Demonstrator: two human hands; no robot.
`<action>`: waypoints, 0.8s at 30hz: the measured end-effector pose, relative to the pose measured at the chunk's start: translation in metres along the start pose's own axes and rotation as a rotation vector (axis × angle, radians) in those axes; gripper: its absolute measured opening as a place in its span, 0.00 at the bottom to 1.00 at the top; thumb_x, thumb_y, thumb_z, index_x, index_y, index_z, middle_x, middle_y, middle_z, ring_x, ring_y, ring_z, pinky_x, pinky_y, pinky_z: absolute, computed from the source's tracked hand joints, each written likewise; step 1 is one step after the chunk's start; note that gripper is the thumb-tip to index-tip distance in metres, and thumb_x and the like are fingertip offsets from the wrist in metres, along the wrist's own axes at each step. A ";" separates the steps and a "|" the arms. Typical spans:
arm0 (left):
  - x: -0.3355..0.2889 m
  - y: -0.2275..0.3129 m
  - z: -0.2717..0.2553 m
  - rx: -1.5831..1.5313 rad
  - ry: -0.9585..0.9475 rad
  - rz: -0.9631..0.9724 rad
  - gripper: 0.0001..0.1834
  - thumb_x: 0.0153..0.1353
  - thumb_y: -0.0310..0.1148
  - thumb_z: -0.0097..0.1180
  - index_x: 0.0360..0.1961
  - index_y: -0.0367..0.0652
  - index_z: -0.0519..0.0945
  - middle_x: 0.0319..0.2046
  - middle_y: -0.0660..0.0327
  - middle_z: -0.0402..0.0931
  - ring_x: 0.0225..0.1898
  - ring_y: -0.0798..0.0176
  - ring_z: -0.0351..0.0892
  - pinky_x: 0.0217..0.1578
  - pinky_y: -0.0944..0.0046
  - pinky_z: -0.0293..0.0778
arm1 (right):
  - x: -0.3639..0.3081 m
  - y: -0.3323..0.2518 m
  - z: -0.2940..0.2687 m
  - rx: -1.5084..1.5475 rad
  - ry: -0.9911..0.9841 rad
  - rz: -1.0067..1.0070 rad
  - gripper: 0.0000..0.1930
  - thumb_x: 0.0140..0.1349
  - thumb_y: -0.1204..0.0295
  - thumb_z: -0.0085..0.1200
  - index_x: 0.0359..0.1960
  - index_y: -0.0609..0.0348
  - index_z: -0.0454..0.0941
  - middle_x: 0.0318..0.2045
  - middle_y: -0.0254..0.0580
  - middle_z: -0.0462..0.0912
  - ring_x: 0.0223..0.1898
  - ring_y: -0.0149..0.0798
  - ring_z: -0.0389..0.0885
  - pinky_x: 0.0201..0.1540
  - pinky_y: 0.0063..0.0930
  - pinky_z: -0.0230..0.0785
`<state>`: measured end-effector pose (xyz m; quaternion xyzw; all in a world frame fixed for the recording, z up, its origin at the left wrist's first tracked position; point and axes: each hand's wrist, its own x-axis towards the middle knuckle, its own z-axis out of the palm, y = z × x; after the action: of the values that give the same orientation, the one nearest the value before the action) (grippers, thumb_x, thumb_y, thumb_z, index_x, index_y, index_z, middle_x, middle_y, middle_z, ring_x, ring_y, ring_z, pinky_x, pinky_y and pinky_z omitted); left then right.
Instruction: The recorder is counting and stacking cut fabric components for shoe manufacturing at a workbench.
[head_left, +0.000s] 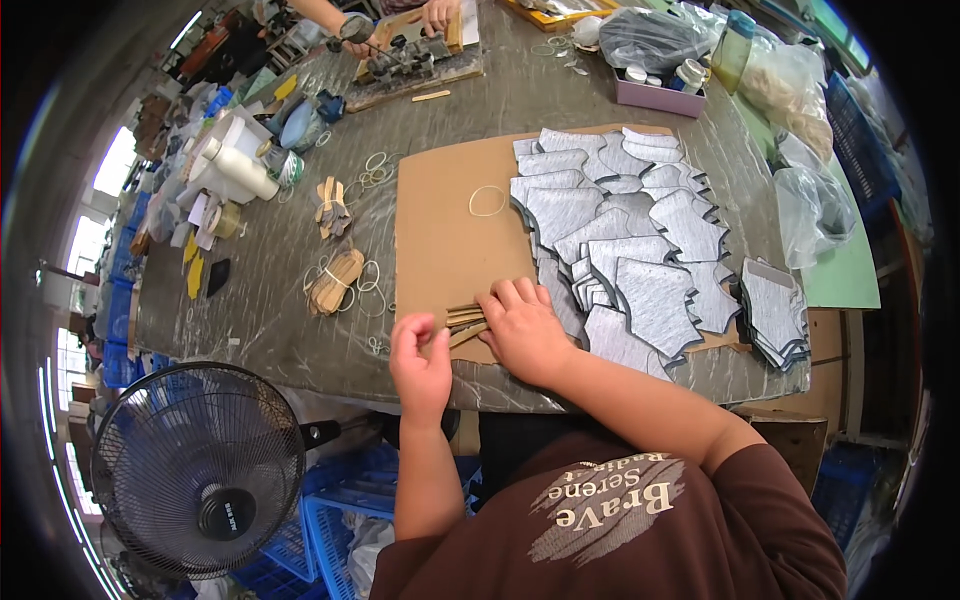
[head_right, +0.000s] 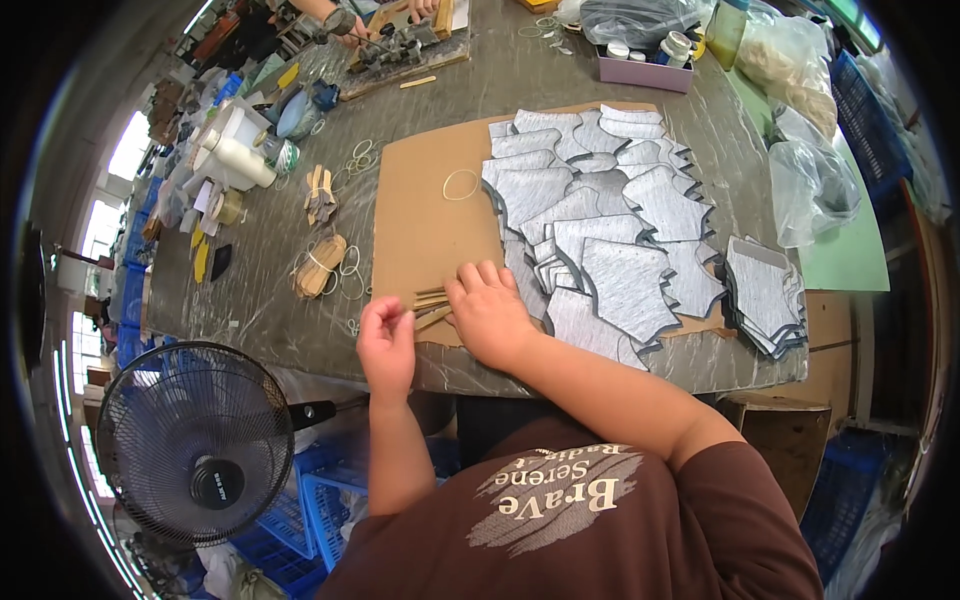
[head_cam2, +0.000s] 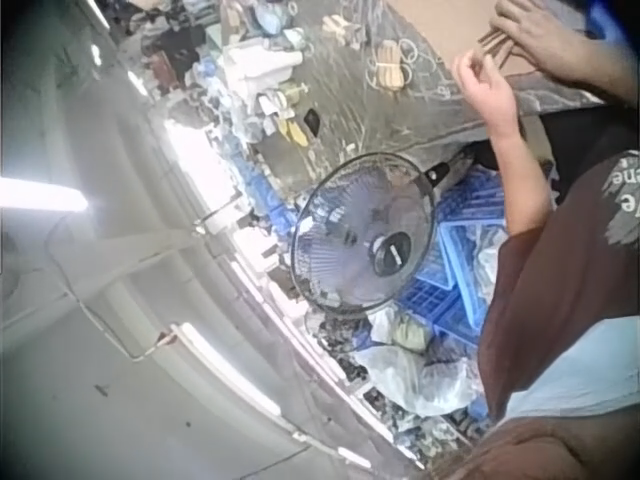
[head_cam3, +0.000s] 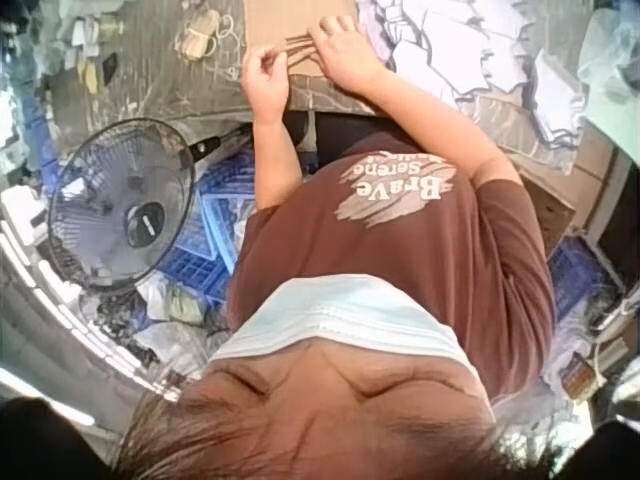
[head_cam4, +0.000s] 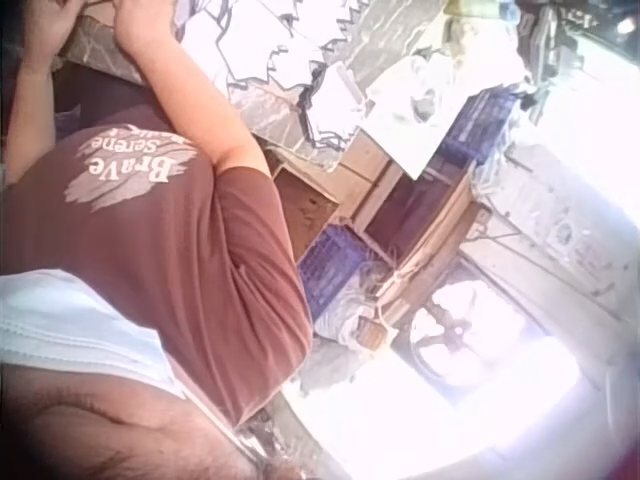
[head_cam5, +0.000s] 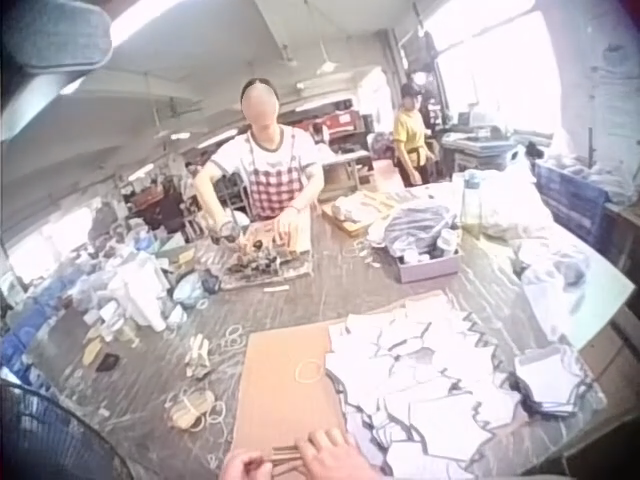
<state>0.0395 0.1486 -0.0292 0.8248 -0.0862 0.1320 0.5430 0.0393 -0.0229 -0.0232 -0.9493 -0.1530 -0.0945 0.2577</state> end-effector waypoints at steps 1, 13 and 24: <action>0.000 0.005 -0.006 0.196 -0.072 0.103 0.13 0.52 0.20 0.57 0.40 0.35 0.76 0.40 0.56 0.73 0.43 0.62 0.72 0.46 0.66 0.69 | 0.000 0.000 0.000 -0.037 0.008 -0.001 0.19 0.53 0.64 0.57 0.46 0.58 0.73 0.41 0.42 0.71 0.48 0.43 0.66 0.49 0.37 0.57; -0.004 0.012 0.000 0.203 0.010 0.099 0.07 0.48 0.17 0.61 0.30 0.34 0.80 0.32 0.61 0.76 0.31 0.69 0.74 0.33 0.71 0.71 | -0.002 0.008 0.002 0.178 0.095 -0.031 0.22 0.48 0.68 0.62 0.46 0.57 0.72 0.39 0.42 0.73 0.45 0.46 0.68 0.49 0.38 0.60; -0.005 -0.006 -0.018 -0.495 0.174 -0.261 0.06 0.54 0.15 0.55 0.34 0.31 0.80 0.40 0.58 0.75 0.30 0.68 0.77 0.32 0.72 0.75 | -0.001 0.007 0.000 0.139 0.007 -0.017 0.20 0.51 0.66 0.60 0.46 0.57 0.72 0.41 0.42 0.72 0.48 0.46 0.67 0.51 0.40 0.59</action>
<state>0.0342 0.1680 -0.0293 0.6568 0.0380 0.1061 0.7456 0.0408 -0.0291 -0.0266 -0.9274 -0.1663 -0.0893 0.3229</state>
